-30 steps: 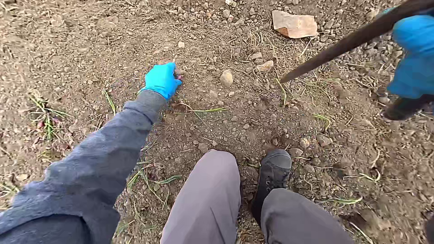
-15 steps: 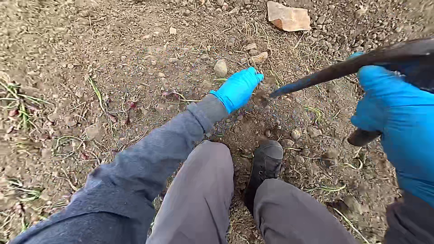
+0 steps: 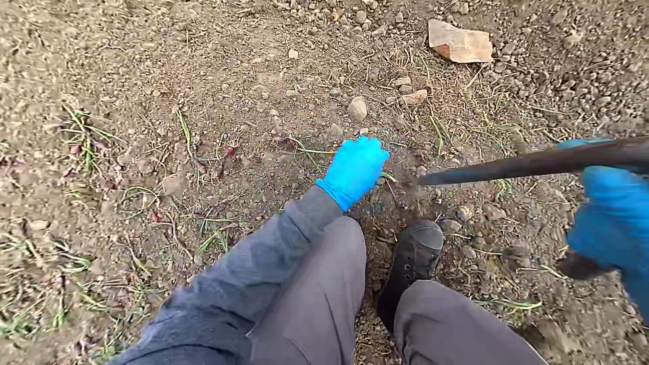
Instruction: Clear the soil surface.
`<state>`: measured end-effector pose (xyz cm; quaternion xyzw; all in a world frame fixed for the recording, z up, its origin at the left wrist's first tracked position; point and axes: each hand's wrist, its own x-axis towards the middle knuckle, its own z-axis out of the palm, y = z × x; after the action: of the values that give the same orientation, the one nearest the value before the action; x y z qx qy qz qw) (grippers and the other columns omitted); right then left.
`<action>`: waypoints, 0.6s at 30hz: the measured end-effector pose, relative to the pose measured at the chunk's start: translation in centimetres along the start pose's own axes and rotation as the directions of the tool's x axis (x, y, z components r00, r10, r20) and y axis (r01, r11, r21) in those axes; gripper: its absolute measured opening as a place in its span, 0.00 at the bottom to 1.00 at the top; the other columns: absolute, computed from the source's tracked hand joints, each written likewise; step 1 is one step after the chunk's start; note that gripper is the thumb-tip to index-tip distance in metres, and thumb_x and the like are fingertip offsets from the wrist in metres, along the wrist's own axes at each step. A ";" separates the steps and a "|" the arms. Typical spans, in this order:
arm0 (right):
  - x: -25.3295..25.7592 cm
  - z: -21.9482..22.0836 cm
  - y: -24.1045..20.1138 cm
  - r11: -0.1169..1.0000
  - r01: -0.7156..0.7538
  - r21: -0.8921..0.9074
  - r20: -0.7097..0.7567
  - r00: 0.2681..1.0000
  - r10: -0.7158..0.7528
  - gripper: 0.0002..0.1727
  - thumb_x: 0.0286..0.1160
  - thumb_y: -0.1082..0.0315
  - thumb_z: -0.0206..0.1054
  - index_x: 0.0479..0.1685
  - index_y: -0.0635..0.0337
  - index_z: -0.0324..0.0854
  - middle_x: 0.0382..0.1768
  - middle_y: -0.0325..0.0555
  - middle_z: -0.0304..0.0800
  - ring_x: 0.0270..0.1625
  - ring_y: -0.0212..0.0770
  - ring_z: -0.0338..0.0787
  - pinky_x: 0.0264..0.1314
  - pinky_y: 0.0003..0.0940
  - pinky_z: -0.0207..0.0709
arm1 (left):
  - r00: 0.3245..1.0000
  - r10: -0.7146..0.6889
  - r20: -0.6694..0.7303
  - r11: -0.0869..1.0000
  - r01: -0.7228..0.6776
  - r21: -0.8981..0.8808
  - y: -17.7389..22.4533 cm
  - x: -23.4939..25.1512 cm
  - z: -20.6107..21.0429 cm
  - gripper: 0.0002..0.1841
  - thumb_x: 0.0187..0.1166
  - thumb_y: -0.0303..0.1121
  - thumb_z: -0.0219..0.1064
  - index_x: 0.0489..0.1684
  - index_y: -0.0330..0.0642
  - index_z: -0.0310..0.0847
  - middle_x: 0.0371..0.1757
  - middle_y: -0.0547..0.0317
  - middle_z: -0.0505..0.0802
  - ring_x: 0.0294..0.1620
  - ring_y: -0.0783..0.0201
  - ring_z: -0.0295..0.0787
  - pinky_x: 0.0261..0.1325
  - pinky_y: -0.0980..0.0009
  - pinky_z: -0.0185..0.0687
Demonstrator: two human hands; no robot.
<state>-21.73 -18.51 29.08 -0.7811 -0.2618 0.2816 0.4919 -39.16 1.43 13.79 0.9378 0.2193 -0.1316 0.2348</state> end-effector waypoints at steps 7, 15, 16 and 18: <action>-1.1 11.8 11.4 0.822 -0.203 -0.532 0.351 0.831 0.432 0.23 0.81 0.53 0.73 0.72 0.46 0.84 0.51 0.49 0.95 0.54 0.49 0.93 0.59 0.61 0.83 | 0.960 -0.259 -0.106 0.948 0.232 -0.217 -9.5 -8.5 -3.4 0.05 0.81 0.31 0.72 0.48 0.43 0.91 0.51 0.53 0.93 0.53 0.56 0.92 0.61 0.51 0.88; -1.6 9.9 10.7 0.836 -0.183 -0.518 0.379 0.826 0.416 0.22 0.80 0.56 0.74 0.73 0.41 0.85 0.51 0.44 0.96 0.53 0.45 0.93 0.58 0.58 0.84 | 0.864 -0.498 0.079 0.482 0.352 -0.803 -9.0 -10.1 1.0 0.11 0.91 0.37 0.62 0.52 0.40 0.88 0.50 0.59 0.97 0.47 0.65 0.97 0.54 0.63 0.95; -1.6 9.1 9.6 0.852 -0.156 -0.500 0.395 0.834 0.385 0.21 0.79 0.57 0.75 0.71 0.40 0.85 0.50 0.43 0.96 0.51 0.45 0.94 0.54 0.57 0.84 | 0.857 -0.515 -0.009 0.586 0.345 -0.733 -8.8 -10.6 0.8 0.10 0.88 0.38 0.67 0.50 0.44 0.92 0.54 0.63 0.96 0.54 0.70 0.94 0.62 0.64 0.90; -1.3 6.6 5.9 0.892 -0.073 -0.446 0.389 0.882 0.267 0.17 0.77 0.55 0.76 0.64 0.37 0.89 0.40 0.37 0.96 0.39 0.39 0.92 0.42 0.50 0.85 | 0.825 -0.506 -0.252 0.721 0.244 -0.649 -8.8 -11.5 -0.3 0.09 0.84 0.37 0.70 0.48 0.47 0.95 0.58 0.63 0.94 0.60 0.70 0.91 0.67 0.66 0.86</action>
<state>-26.44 -17.52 21.57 -0.8043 -0.3489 0.4309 0.2137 -53.23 4.52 14.68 0.7564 0.4833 0.0981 0.4298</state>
